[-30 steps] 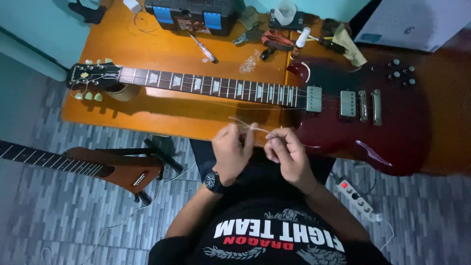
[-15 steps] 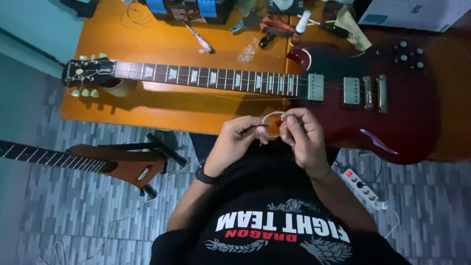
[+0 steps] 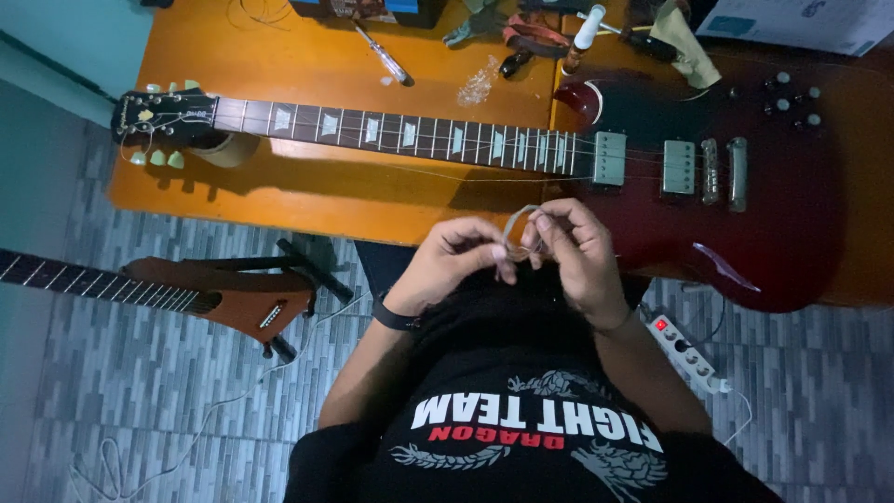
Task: Restringing and tuning an electric guitar at a workbench.
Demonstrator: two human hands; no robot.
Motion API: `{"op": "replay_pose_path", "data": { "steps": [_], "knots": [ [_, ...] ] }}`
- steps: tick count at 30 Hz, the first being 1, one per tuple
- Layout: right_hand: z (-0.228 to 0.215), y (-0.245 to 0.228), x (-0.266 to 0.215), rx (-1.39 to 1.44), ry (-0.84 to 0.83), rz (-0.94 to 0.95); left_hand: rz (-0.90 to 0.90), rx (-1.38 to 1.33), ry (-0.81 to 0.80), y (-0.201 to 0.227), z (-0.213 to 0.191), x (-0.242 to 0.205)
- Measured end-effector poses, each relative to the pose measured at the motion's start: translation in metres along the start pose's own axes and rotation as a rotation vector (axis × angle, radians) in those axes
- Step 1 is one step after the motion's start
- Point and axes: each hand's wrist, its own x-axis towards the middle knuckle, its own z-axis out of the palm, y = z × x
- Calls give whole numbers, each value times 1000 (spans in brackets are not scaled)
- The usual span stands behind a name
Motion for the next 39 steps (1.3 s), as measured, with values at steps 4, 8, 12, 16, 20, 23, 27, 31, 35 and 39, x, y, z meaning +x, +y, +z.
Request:
{"op": "replay_pose_path", "data": {
  "steps": [4, 8, 12, 16, 20, 23, 27, 31, 35, 39],
  "knots": [
    [-6, -5, 2, 54, -43, -45, 15, 66, 131, 10, -4, 4],
    [1, -22, 0, -182, -157, -213, -20, 168, 232, 3, -5, 5],
    [11, -27, 1, -614, -143, -495, -55, 250, 319, -4, -6, 5],
    [7, -6, 2, -772, -67, -639, -124, 167, 354, 7, 0, 2],
    [10, -9, 1, -691, -5, -538, -125, 76, 306, 1, -8, -1],
    [7, -15, 2, -440, 33, -261, -114, -73, 156, 7, -10, -8],
    [2, -11, 2, -181, 31, -52, -159, -240, -81, 20, 0, -16],
    [4, -14, 3, -216, -25, -57, -194, -343, -267, 9, -15, -16],
    [-5, -9, 4, 34, -299, 100, -298, -334, -498, 11, -10, -15],
    [-10, 15, -4, 226, -364, 332, -281, -213, -551, 14, 0, -14]
  ]
}}
